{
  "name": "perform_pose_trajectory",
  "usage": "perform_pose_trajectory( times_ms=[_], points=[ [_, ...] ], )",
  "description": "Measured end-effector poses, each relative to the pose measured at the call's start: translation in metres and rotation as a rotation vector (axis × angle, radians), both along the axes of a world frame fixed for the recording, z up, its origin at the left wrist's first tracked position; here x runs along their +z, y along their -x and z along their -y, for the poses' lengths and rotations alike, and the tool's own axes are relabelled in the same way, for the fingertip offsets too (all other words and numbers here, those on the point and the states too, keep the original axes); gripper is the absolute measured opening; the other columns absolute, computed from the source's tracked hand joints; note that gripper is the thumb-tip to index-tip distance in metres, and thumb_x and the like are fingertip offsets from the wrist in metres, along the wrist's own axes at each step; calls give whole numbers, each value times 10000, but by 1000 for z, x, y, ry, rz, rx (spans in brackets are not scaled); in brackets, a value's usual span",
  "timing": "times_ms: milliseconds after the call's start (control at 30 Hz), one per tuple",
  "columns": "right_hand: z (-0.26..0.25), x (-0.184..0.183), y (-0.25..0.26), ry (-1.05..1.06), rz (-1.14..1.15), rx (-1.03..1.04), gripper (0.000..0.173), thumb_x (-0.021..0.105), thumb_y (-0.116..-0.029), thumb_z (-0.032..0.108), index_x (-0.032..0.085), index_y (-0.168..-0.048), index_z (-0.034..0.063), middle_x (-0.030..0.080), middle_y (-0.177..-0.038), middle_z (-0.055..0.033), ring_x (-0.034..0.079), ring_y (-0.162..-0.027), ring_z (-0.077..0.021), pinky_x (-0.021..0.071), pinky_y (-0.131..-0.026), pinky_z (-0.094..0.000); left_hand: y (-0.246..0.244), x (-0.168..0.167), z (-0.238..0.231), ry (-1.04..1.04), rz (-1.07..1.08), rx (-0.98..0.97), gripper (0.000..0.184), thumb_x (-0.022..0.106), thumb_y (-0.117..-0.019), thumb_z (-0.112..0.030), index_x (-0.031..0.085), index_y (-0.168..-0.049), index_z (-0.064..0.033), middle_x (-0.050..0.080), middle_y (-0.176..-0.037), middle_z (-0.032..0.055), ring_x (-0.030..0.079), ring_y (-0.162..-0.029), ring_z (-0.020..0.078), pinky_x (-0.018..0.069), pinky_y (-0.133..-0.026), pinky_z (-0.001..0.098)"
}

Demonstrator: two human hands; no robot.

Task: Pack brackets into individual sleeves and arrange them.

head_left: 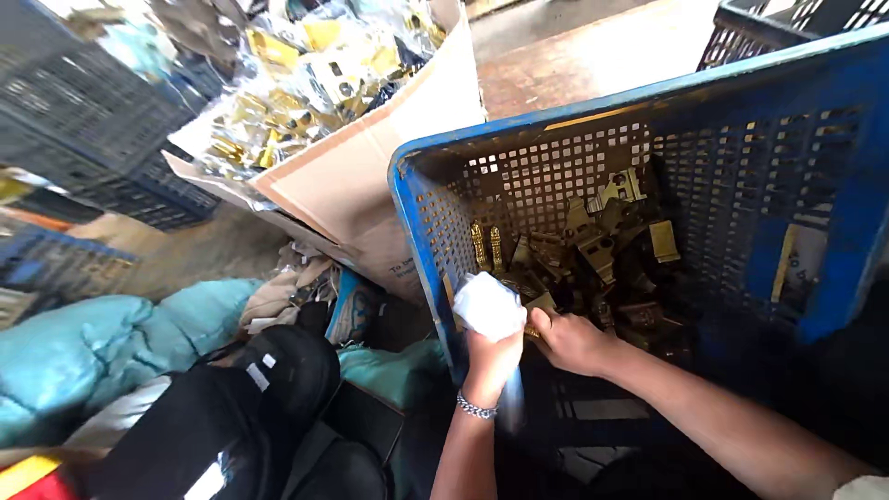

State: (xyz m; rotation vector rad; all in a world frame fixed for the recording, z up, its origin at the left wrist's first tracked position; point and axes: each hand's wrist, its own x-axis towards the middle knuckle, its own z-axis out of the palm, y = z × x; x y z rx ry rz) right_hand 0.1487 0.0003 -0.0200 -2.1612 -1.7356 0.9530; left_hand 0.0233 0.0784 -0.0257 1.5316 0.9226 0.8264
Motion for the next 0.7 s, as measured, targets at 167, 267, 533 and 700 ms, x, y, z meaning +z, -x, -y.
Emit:
perform_pose_trajectory(
  times_ms=[167,267,533,700],
  points=[
    [-16,-3,-22,-119,-333,-308,798,640,-961,106,148,-1573,-34,445,-1493,-297,530,-1342,-376,434,-1111,-499,-12,-9,-1,-205,-97,-135,526,806,-822,-98,575,-1211,173,699,-1090,194,672,-1038,96,533,-959,250],
    [-9,7,-27,-231,-687,-352,865,738,-878,49,250,-1591,24,464,-1515,-221,519,-1357,-243,447,-1115,-381,-16,-14,-7,-332,-1,12,691,877,-736,-133,537,-1221,224,679,-1119,246,665,-1061,145,523,-982,271],
    [8,-3,-40,-416,-195,-359,424,761,-872,133,683,-1248,-47,641,-1255,-296,592,-1212,-444,441,-1069,-575,-12,-11,15,-320,83,-286,450,814,-793,-80,618,-1106,177,730,-972,142,703,-908,75,572,-881,227],
    [26,74,-75,-8,-141,154,183,737,-928,90,755,-1081,-9,700,-1079,-229,659,-1003,-369,505,-923,-533,11,21,-21,233,158,13,472,660,-928,-4,457,-1339,108,655,-1098,137,668,-957,107,572,-871,281]
  ],
)
